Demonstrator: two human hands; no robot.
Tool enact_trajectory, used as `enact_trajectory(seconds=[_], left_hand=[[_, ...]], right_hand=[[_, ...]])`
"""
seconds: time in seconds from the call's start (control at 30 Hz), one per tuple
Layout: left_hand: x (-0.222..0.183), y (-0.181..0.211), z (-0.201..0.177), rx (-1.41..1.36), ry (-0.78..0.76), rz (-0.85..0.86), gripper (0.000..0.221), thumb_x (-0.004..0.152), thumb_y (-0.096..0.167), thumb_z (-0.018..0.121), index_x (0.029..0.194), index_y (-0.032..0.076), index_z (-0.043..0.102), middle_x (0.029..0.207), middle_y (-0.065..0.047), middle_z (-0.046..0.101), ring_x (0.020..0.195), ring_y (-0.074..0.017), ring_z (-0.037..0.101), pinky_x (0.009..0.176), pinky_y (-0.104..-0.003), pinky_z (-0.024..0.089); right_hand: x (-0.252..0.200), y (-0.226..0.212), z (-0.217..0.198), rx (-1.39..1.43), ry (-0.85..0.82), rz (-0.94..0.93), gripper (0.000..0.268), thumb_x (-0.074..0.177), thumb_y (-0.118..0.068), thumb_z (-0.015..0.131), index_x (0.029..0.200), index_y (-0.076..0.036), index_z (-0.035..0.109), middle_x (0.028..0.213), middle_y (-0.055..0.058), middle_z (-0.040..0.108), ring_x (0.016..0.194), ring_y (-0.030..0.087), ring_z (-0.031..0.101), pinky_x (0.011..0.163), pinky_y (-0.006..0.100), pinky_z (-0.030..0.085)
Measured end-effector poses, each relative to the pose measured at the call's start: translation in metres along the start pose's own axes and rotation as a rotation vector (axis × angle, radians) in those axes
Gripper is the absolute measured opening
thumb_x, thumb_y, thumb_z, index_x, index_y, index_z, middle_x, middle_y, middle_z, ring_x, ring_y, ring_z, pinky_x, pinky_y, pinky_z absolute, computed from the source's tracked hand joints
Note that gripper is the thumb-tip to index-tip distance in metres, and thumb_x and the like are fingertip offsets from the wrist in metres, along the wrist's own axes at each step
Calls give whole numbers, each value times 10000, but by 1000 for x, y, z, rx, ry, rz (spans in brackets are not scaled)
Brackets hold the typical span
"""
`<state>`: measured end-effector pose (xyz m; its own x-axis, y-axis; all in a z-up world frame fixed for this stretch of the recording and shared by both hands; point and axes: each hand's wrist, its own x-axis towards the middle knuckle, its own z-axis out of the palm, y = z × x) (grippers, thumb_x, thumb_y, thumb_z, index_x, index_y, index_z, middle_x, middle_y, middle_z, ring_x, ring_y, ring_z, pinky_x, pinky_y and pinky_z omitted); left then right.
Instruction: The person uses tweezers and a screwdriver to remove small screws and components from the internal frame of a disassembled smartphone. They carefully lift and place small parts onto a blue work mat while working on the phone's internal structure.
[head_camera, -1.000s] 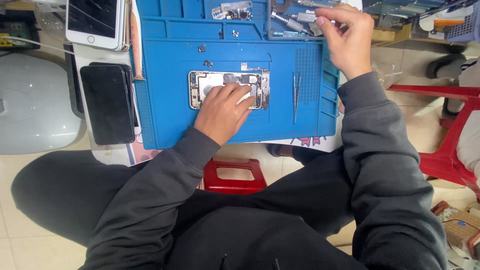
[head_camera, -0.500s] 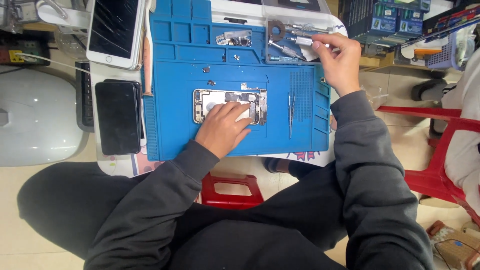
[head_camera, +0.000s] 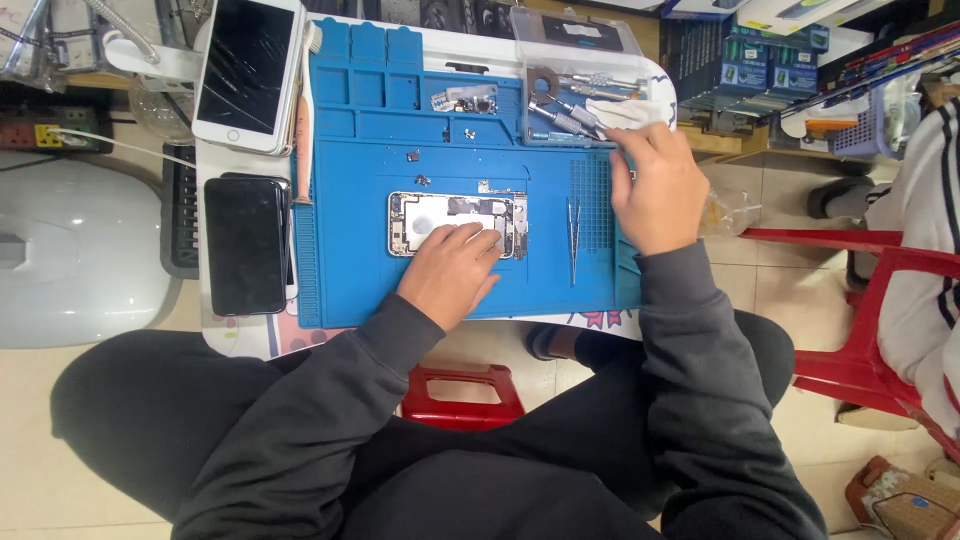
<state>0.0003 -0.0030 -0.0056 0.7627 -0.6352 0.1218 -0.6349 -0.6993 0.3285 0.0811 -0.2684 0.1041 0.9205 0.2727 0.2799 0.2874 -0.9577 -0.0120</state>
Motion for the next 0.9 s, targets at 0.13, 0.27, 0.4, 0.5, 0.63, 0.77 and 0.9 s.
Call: enact_trajectory(seconds=[0.13, 0.27, 0.4, 0.5, 0.63, 0.77, 0.9], left_hand=[[-4, -1, -4, -16, -9, -8, 329, 1055, 327, 605, 1296, 124, 700, 1316, -71, 611, 1351, -262, 549, 1085, -462, 444], [-7, 2, -9, -13, -13, -27, 348, 1034, 338, 644, 1316, 140, 689, 1337, -37, 597, 1367, -249, 526, 1072, -468, 445], [-6, 8, -19, -6, -60, -48, 325, 1078, 307, 588, 1344, 141, 672, 1316, -51, 614, 1364, -260, 531, 1079, -482, 440], [-4, 1, -16, -61, -54, -30, 326, 1112, 308, 508, 1349, 160, 678, 1336, -39, 611, 1359, -246, 531, 1081, -460, 434], [-6, -3, -24, -136, -50, -28, 336, 1077, 327, 584, 1349, 157, 684, 1386, -45, 600, 1378, -257, 517, 1110, -478, 417], [-6, 5, -39, -513, 103, -126, 318, 1049, 289, 667, 1335, 157, 708, 1351, -61, 632, 1319, -292, 560, 1074, -478, 475], [-5, 18, -61, -1016, 196, -181, 274, 1032, 344, 705, 1234, 169, 771, 1228, -71, 735, 1080, -293, 711, 911, -425, 559]], right_hand=[[-54, -1, 10, 77, -150, 81, 170, 1077, -306, 721, 1197, -210, 794, 908, -21, 725, 888, 184, 711, 831, 324, 595], [-86, -21, 20, 119, -243, 159, 208, 1075, -383, 648, 1235, -282, 733, 930, -65, 707, 900, 149, 725, 859, 338, 556], [-87, -34, 31, 191, -317, 193, 182, 1070, -334, 649, 1225, -251, 697, 946, -22, 719, 885, 174, 754, 789, 355, 585], [-82, -34, 31, 249, -386, 207, 158, 1054, -252, 627, 1204, -228, 669, 936, 32, 670, 870, 278, 759, 753, 431, 607], [-79, -34, 23, 321, -387, 259, 173, 1002, -169, 590, 1147, -212, 674, 852, 36, 682, 807, 287, 758, 717, 434, 593], [-80, -51, -7, 737, -416, 244, 197, 848, -155, 616, 999, -208, 732, 660, 28, 650, 647, 241, 674, 658, 404, 567], [-75, -74, -41, 1153, -527, 4, 134, 787, -70, 636, 853, -109, 747, 559, 67, 616, 501, 188, 556, 522, 334, 515]])
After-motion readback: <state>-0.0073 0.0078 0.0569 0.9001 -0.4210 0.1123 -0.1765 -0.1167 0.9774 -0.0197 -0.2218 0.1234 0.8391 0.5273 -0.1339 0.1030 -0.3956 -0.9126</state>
